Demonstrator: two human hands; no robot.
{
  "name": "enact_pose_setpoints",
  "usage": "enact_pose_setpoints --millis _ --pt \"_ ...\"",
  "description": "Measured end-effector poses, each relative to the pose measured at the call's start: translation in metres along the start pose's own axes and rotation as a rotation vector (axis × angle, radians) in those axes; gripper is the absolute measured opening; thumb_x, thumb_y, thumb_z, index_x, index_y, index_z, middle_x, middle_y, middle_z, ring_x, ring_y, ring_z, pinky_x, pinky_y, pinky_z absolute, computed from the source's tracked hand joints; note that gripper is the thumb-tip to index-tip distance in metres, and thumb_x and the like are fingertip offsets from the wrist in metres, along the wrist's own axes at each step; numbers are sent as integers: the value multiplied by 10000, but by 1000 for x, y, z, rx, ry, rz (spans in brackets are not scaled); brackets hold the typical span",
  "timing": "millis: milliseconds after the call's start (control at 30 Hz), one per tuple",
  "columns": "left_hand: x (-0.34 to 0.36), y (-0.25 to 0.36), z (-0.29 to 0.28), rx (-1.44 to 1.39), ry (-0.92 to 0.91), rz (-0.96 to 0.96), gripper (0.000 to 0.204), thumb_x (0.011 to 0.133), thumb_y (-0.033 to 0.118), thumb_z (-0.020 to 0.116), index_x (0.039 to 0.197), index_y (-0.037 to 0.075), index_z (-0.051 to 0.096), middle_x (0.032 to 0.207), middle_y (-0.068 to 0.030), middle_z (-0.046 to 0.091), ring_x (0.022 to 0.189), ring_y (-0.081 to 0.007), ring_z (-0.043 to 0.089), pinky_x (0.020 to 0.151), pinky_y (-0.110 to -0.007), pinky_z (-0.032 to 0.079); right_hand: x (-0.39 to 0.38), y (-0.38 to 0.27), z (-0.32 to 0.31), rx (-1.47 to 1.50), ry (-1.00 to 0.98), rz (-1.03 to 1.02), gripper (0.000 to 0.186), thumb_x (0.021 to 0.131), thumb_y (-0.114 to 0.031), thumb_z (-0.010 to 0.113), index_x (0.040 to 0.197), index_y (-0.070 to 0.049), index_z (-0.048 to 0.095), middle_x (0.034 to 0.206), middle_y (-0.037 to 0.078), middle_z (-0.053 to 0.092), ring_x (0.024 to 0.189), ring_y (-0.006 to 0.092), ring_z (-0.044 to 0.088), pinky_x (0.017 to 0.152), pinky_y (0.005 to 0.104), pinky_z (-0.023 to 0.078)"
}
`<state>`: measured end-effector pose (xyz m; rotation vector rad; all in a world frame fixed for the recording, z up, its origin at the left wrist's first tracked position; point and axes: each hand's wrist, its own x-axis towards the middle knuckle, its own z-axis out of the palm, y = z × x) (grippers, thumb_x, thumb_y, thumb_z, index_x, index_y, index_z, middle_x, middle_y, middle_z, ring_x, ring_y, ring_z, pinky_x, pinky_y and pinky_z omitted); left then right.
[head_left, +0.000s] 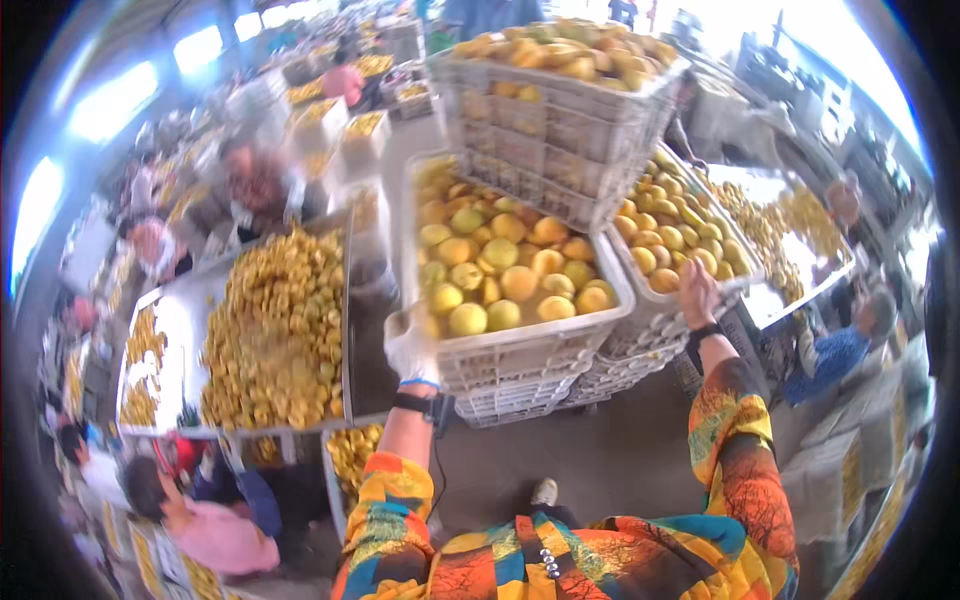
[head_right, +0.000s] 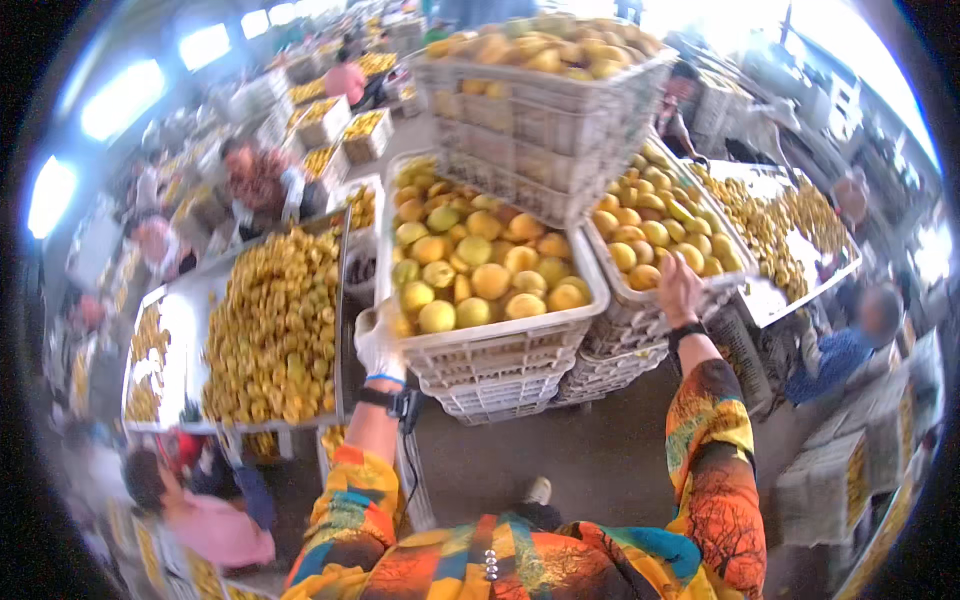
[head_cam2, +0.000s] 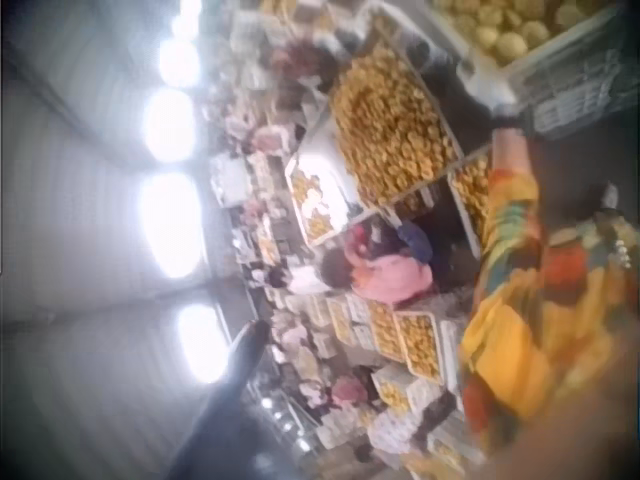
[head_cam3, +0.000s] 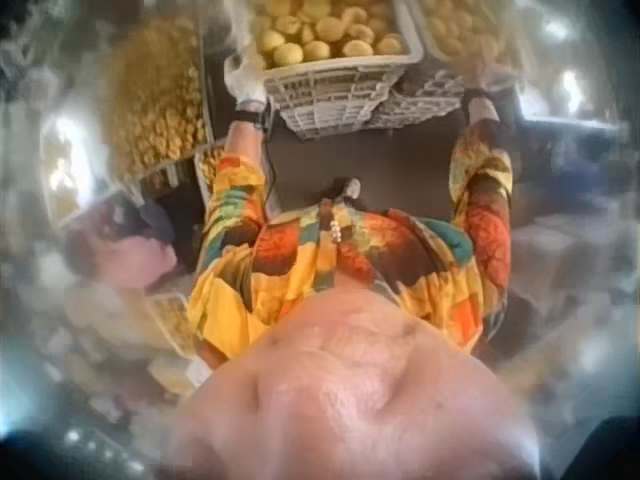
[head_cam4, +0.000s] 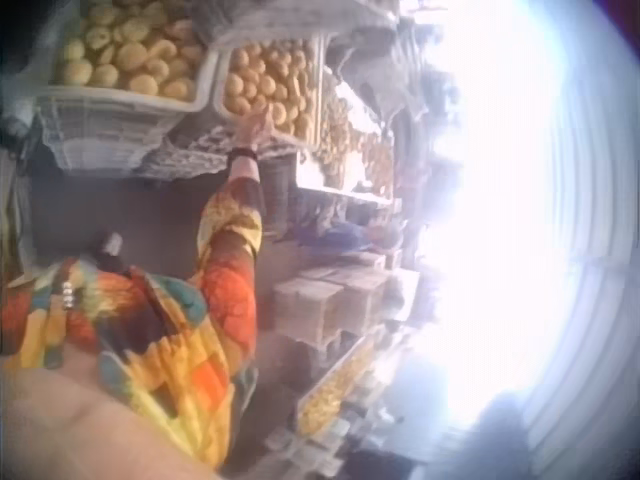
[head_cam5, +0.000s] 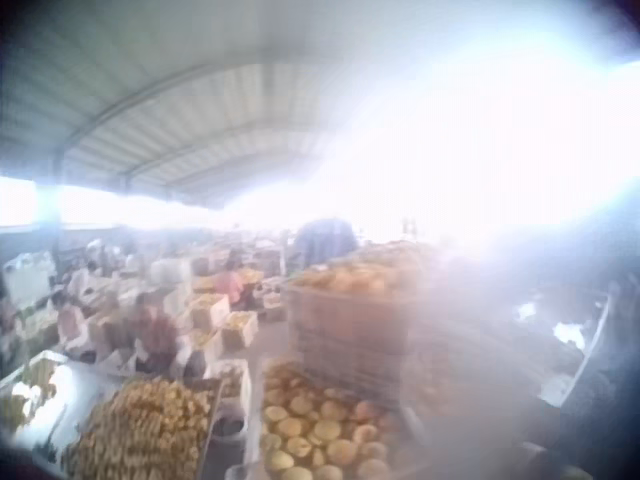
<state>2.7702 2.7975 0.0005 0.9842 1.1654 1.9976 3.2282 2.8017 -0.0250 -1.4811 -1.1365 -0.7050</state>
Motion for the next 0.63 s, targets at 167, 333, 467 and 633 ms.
enact_pose_setpoints --millis 167,333,467,633 --pt "-3 14 3 20 -39 71 239 829 244 614 847 9 575 774 -33 571 655 -129 504 595 -272 434 -4 -3 -19 40 31 -56 252 872 -278 470 861 -49 576 671 162 587 647 350 577 584 434 453" --pt "-17 18 9 33 -25 70 283 817 287 624 835 7 585 762 -32 576 640 -128 497 595 -275 424 -2 -2 -24 19 115 -118 237 867 -274 492 843 -53 571 664 144 590 631 334 581 570 419 456" --pt "-25 21 10 -8 -33 89 291 801 301 644 796 16 583 727 -15 559 639 -108 466 588 -264 395 -8 8 -20 10 184 -71 247 861 -261 521 906 -35 608 684 166 605 667 339 595 603 419 473" --pt "-16 -10 1 3 45 93 306 789 318 665 823 22 596 756 -46 590 681 -111 496 653 -251 404 -2 21 -7 -18 47 -83 295 870 -332 505 961 -72 613 745 182 625 721 345 615 650 420 490"
